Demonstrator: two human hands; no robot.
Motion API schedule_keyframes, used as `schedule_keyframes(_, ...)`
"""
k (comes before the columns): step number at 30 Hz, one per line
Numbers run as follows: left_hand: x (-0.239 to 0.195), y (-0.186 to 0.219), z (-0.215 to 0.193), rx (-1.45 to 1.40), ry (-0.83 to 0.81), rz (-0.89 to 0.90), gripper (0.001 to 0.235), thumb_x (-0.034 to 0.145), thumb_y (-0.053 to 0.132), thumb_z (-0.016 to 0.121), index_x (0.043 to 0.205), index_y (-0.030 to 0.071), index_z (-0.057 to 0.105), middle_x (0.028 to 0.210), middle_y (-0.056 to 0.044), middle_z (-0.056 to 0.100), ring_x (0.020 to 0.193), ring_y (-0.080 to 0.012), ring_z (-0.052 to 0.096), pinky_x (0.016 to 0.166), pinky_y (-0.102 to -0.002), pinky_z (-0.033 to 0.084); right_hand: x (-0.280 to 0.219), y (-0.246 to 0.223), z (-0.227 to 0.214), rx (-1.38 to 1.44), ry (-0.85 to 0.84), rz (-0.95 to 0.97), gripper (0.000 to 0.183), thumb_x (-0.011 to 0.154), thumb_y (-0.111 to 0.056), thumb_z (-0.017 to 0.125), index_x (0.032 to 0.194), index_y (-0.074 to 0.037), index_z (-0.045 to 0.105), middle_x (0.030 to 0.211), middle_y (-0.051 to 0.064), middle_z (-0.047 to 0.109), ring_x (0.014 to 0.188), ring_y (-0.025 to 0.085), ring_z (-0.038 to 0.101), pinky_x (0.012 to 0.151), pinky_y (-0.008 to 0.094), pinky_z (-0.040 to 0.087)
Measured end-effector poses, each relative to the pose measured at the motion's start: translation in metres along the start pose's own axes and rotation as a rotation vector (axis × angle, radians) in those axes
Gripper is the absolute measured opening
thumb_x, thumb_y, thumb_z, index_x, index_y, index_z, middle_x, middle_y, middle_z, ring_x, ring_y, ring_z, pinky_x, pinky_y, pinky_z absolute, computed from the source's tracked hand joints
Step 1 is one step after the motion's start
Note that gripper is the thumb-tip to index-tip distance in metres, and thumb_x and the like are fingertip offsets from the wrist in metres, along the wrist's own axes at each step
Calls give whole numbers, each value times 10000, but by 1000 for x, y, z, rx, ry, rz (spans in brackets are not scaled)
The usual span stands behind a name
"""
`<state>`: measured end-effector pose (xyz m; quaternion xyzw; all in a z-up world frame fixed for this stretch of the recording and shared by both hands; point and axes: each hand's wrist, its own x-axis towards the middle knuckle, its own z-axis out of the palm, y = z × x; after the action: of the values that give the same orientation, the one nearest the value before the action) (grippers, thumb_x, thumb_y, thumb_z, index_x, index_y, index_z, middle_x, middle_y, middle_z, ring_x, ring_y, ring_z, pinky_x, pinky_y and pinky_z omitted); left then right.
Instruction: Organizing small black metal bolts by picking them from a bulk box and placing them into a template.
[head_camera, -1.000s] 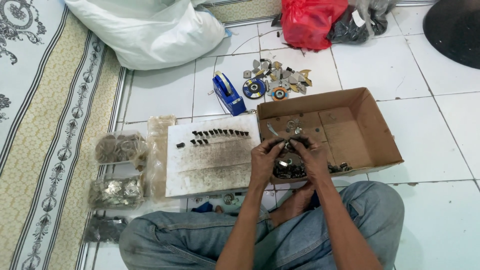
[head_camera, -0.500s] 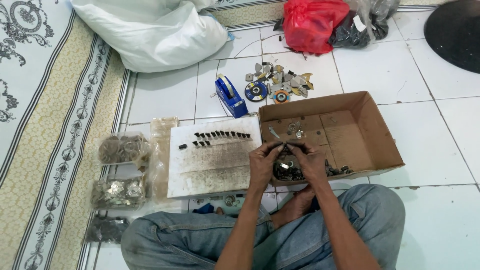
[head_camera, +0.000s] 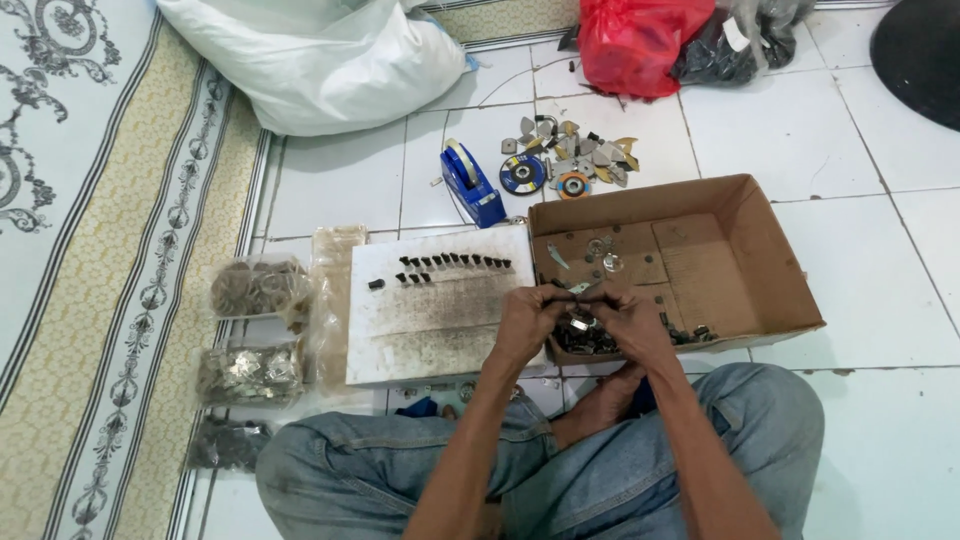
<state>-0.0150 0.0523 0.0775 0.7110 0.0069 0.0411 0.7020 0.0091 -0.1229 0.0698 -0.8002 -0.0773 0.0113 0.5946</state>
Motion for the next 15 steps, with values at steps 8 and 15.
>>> schedule_keyframes(8,-23,-28,4,-507,268,-194,296,918,95,814,1171,-41,748,1057,-232,755,941,-241,711,842,-392,628,-9,2,34,248,82,-18,173,936,-147,812,1094,-77,811,1015,150,781,949,158,670,933,426,566)
schedule_keyframes(15,-62,-51,-1,-642,471,-198,252,1004,101,714,1224,-19,737,1144,-226,748,1016,-228,691,938,-430,615,-32,-3,71,199,-63,-135,175,970,-32,726,1137,-30,778,1053,184,768,1015,242,694,943,507,592)
